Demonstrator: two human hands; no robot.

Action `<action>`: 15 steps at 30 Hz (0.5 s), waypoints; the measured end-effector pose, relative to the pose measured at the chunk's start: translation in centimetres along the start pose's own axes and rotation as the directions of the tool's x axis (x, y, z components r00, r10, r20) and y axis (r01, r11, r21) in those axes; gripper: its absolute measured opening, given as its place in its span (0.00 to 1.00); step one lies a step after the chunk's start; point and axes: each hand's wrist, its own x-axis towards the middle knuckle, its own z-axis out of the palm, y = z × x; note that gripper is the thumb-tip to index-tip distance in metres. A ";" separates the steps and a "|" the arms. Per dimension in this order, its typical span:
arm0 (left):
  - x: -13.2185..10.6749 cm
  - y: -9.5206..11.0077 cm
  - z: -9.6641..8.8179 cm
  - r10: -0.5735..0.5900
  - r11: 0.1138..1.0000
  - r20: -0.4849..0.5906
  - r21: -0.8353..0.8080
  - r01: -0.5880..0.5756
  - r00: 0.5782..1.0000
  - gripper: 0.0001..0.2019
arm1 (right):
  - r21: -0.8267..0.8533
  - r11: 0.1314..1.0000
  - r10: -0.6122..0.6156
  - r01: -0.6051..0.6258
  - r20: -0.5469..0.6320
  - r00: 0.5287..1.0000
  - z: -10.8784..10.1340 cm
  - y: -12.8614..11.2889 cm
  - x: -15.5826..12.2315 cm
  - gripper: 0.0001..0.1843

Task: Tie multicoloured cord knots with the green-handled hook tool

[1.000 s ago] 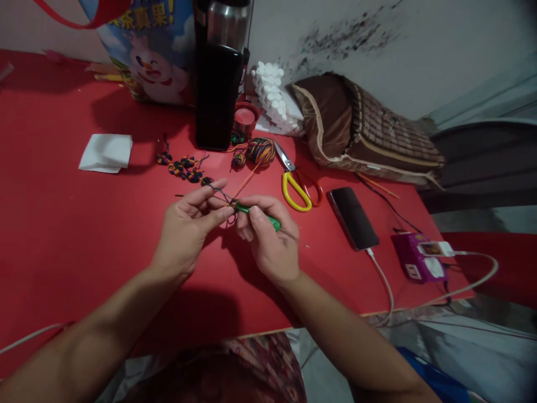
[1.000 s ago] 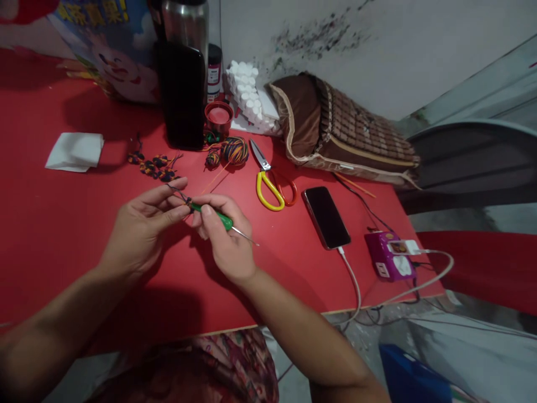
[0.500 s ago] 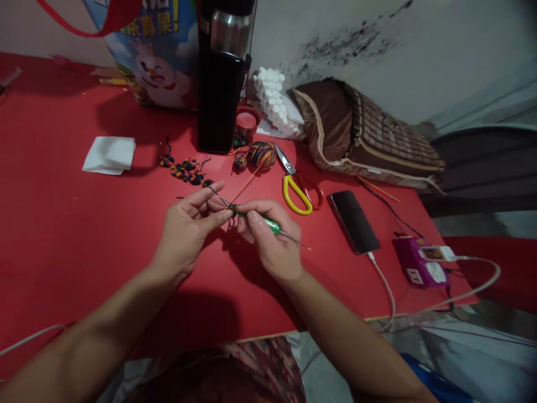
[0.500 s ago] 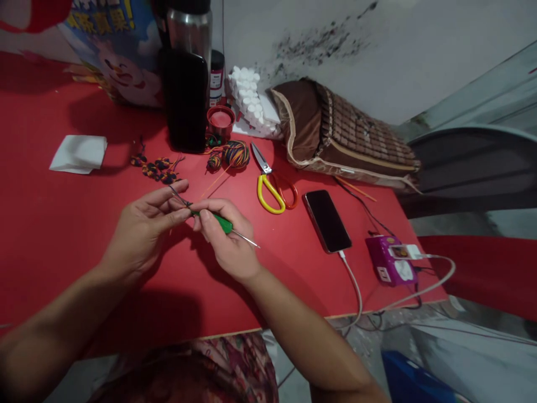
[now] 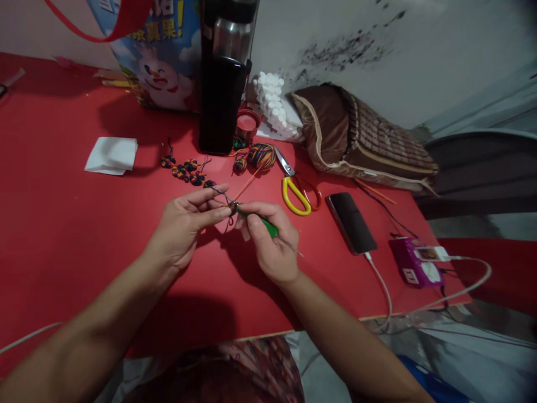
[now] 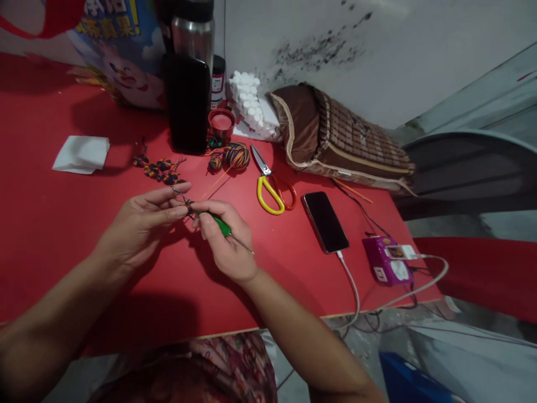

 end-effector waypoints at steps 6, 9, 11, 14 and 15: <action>-0.2 0.6 -0.3 0.051 0.998 0.022 0.047 -0.052 0.998 0.22 | 0.185 0.979 0.081 -0.082 0.011 0.997 -0.2 0.1 0.0 0.08; -0.4 0.8 -0.2 0.072 0.993 0.023 0.089 -0.073 0.997 0.22 | 0.179 0.979 0.096 -0.096 0.008 0.995 -0.3 -0.2 0.1 0.08; -0.6 0.8 -0.1 0.069 0.992 0.018 0.106 -0.070 0.997 0.22 | 0.157 0.982 0.101 -0.100 0.003 0.995 -0.4 -0.4 0.2 0.10; -0.8 0.9 0.0 0.065 0.991 0.004 0.114 -0.065 0.998 0.22 | 0.136 0.982 0.127 -0.127 0.009 0.992 -0.5 -0.6 0.2 0.12; -0.8 0.9 0.1 0.067 0.991 -0.001 0.118 -0.067 0.998 0.23 | 0.139 0.980 0.139 -0.140 0.013 0.990 -0.6 -0.5 0.2 0.12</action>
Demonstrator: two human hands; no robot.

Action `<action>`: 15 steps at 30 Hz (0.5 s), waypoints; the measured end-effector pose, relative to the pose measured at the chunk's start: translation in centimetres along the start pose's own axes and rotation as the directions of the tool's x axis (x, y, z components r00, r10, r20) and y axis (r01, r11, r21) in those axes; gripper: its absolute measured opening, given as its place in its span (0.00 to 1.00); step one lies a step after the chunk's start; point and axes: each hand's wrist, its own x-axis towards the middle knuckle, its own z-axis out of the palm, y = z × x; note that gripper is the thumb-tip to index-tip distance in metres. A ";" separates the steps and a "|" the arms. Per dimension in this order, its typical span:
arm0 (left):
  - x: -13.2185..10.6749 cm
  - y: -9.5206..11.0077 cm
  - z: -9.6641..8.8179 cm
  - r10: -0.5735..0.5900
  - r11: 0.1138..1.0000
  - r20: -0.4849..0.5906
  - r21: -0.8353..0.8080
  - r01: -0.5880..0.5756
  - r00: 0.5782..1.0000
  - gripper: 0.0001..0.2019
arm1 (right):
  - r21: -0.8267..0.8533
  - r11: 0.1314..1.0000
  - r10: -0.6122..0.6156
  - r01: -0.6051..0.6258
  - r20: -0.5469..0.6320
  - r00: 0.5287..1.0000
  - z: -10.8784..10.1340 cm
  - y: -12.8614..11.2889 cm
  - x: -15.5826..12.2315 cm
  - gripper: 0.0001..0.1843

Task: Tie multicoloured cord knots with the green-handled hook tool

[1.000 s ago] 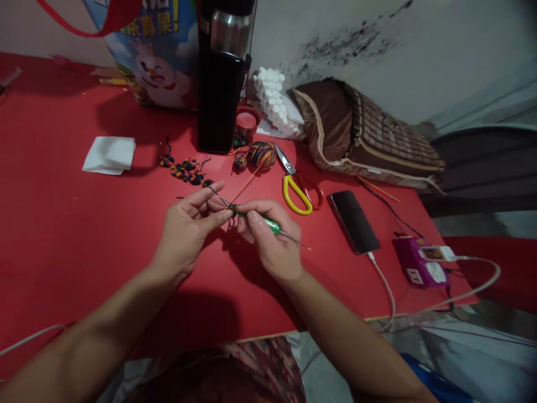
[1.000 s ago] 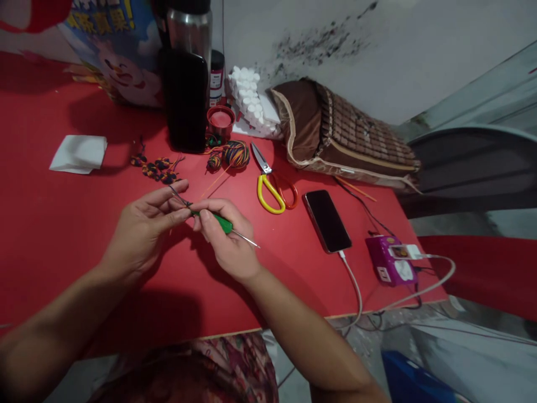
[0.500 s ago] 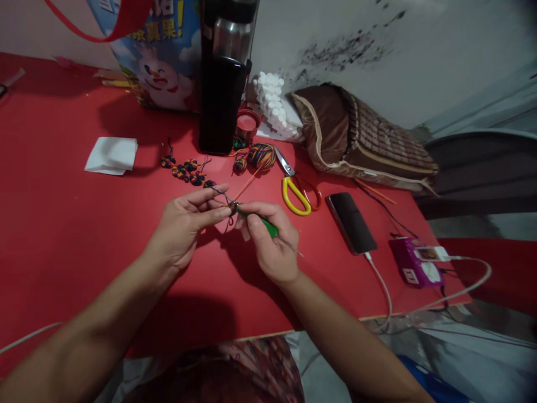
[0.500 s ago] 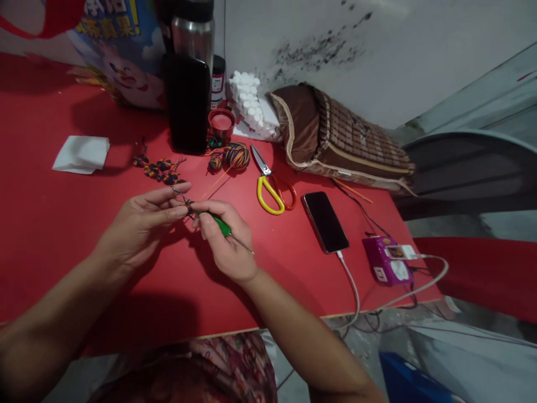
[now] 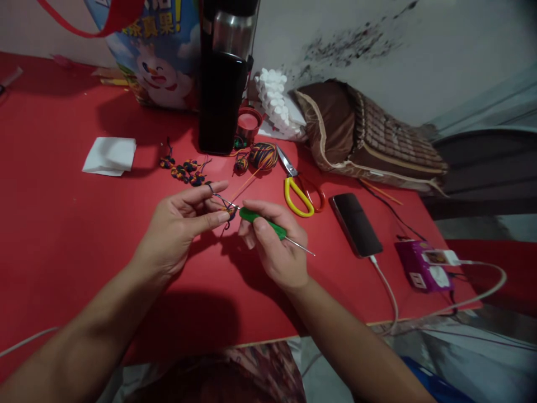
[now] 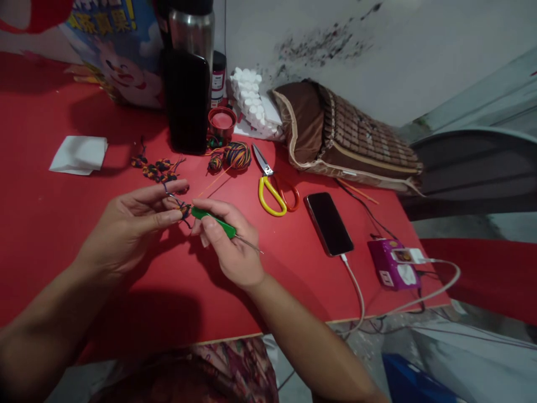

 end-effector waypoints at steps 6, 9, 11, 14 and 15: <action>0.0 0.2 -0.1 -0.030 1.000 0.007 0.005 0.030 1.000 0.24 | 0.049 0.999 0.013 -0.015 0.046 0.999 -0.5 0.4 -0.1 0.13; 0.0 0.2 -0.1 -0.033 0.999 0.006 -0.004 0.033 0.999 0.23 | 0.049 0.999 0.017 -0.020 0.051 0.999 -0.5 0.4 -0.1 0.13; 0.0 0.1 -0.1 -0.033 0.999 0.024 -0.018 0.034 0.999 0.22 | 0.045 0.999 0.024 -0.026 0.048 0.999 -0.4 0.5 -0.2 0.14; 0.1 0.0 -0.3 -0.068 0.996 0.072 -0.055 0.072 0.995 0.21 | 0.074 0.997 0.015 -0.019 0.064 0.998 -0.4 0.6 -0.2 0.15; 0.2 -0.1 -0.3 -0.087 0.994 0.084 -0.065 0.092 0.993 0.20 | 0.088 0.996 0.011 -0.018 0.071 0.997 -0.4 0.7 -0.2 0.15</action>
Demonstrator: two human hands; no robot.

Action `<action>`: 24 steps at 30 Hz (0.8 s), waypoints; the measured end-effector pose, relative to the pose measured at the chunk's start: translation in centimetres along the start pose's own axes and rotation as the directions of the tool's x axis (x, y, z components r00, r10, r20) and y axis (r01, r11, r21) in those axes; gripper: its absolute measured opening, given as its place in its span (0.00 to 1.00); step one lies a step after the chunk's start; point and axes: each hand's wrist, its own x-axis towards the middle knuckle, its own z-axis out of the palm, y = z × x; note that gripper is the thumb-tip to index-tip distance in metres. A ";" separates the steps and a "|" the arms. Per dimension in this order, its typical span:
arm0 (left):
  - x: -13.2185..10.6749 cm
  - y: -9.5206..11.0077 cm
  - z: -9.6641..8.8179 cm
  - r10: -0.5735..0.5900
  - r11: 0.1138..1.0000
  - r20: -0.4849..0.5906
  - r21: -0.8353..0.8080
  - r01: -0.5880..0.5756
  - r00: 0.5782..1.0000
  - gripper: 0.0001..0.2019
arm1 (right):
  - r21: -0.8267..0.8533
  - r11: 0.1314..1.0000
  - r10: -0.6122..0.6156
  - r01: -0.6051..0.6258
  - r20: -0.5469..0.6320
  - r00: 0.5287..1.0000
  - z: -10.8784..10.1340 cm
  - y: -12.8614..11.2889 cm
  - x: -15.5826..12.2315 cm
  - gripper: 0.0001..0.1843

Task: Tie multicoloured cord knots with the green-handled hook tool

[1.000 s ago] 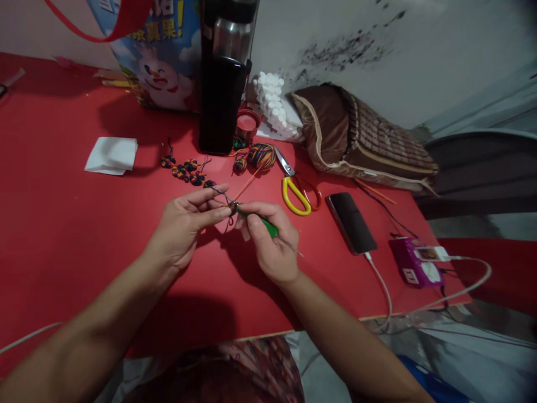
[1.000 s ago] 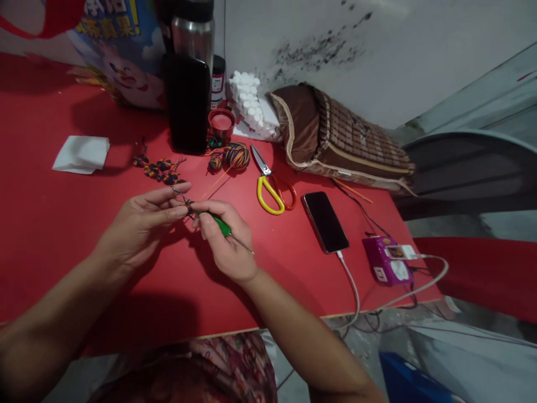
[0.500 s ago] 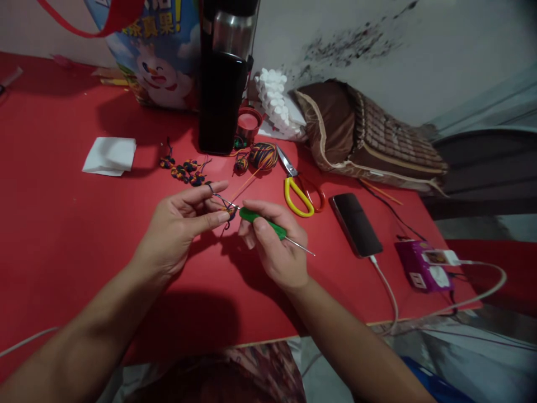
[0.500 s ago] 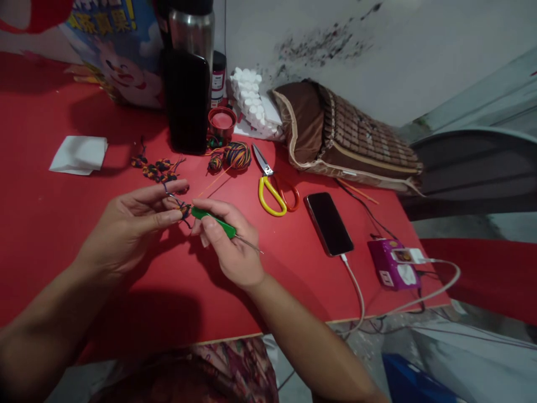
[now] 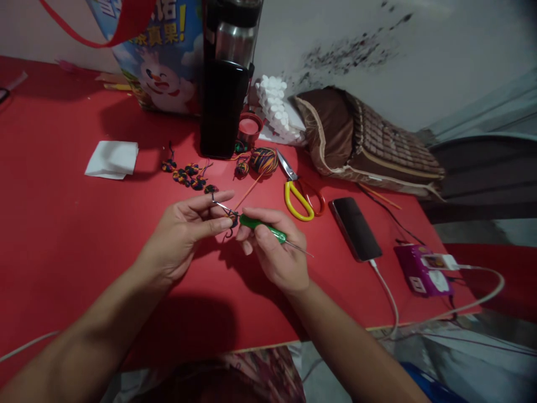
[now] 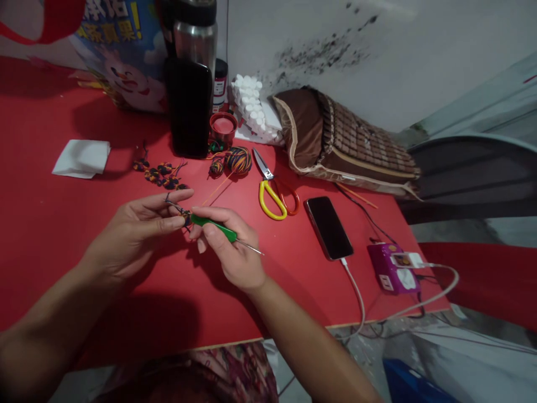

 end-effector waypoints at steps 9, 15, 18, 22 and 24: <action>0.3 0.9 -0.3 -0.072 0.997 0.025 -0.010 0.072 0.997 0.21 | -0.022 0.999 -0.044 0.046 0.064 0.997 -0.7 -0.5 0.4 0.14; -0.2 1.1 -0.3 -0.004 0.995 -0.019 0.097 0.006 1.000 0.24 | -0.066 0.997 -0.043 0.045 0.030 0.999 -0.9 -0.7 0.3 0.14; -0.1 1.1 -0.3 0.043 0.992 -0.017 0.122 -0.040 0.999 0.24 | -0.094 0.995 -0.037 0.039 0.017 0.999 -0.9 -0.9 0.3 0.14; 0.2 1.0 -0.6 0.062 0.986 -0.013 0.155 -0.059 0.998 0.24 | -0.099 0.993 -0.058 0.064 0.061 0.996 -1.4 -1.4 0.6 0.14; 0.3 0.9 -0.8 0.055 0.985 0.001 0.166 -0.054 0.999 0.24 | -0.104 0.992 -0.056 0.065 0.087 0.995 -1.7 -1.6 0.7 0.14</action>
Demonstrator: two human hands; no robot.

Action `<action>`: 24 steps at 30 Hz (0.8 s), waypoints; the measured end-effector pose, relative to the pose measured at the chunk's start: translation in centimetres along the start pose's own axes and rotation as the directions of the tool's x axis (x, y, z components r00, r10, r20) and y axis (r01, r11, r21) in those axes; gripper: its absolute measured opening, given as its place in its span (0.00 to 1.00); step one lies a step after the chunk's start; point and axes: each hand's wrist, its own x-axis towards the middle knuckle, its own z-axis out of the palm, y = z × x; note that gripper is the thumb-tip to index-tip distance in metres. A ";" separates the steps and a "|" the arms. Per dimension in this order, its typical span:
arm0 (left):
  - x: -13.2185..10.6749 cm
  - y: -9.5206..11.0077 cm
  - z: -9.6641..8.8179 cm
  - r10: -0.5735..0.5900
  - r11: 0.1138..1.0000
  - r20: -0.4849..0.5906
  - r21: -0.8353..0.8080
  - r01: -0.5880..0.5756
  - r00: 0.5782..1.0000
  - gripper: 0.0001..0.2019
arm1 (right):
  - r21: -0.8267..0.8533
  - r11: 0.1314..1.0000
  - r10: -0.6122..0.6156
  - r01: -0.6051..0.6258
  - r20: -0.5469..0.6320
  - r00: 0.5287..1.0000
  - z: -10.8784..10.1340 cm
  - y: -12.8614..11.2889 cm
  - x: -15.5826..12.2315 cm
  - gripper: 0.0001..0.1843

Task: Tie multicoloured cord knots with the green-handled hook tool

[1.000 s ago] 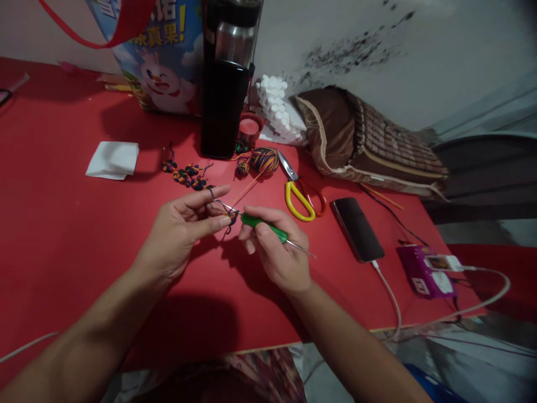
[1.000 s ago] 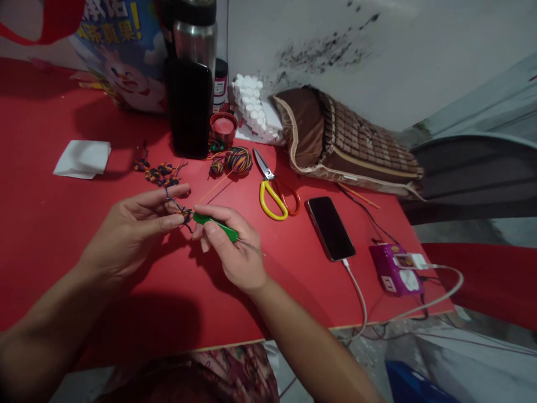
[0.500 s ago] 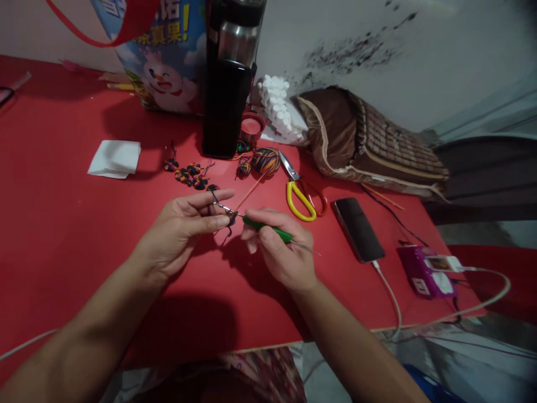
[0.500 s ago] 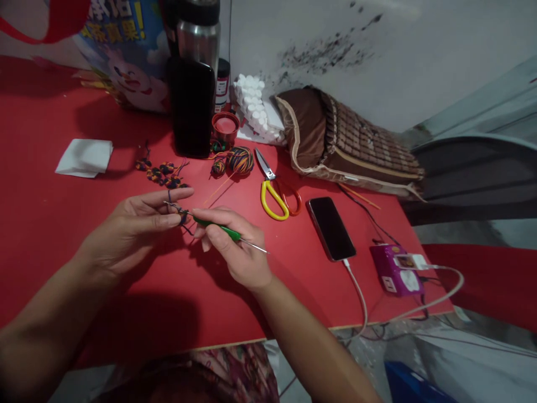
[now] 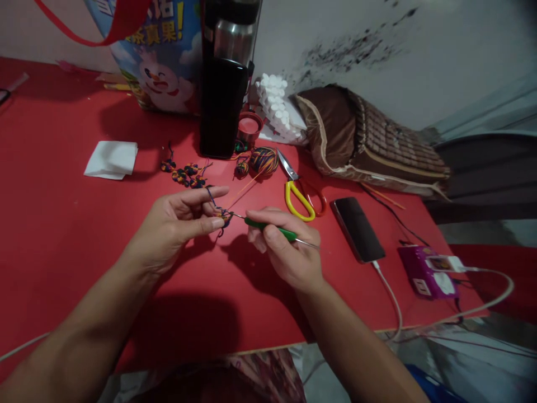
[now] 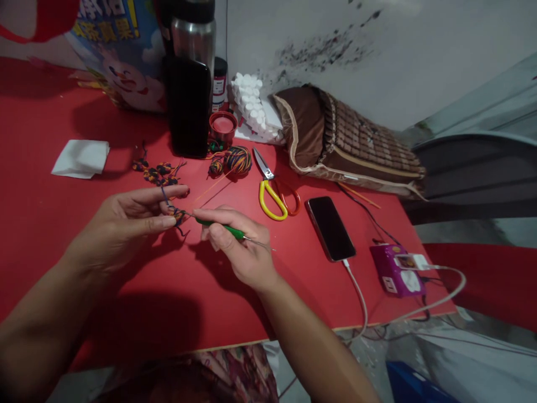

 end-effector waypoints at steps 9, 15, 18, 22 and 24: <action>0.1 0.3 -0.3 0.026 1.000 0.038 0.002 -0.026 0.999 0.21 | -0.032 0.999 -0.023 0.024 0.041 0.999 -1.0 -0.7 0.3 0.15; 0.2 0.3 -1.1 -0.012 1.000 0.114 0.014 0.010 0.993 0.21 | -0.108 0.988 -0.104 0.113 0.089 0.991 -1.4 -1.7 0.8 0.14; 0.2 0.2 -1.5 -0.035 0.999 0.157 0.036 0.030 0.987 0.21 | -0.122 0.983 -0.121 0.137 0.135 0.984 -1.6 -2.3 1.1 0.14; 0.1 0.3 -1.8 -0.073 0.995 0.220 0.080 0.057 0.973 0.21 | -0.079 0.992 -0.086 0.101 0.170 0.982 -1.9 -2.9 1.2 0.13; 0.0 0.4 -1.9 -0.096 0.993 0.251 0.095 0.074 0.963 0.20 | -0.044 0.997 -0.062 0.071 0.178 0.982 -2.2 -2.9 1.2 0.12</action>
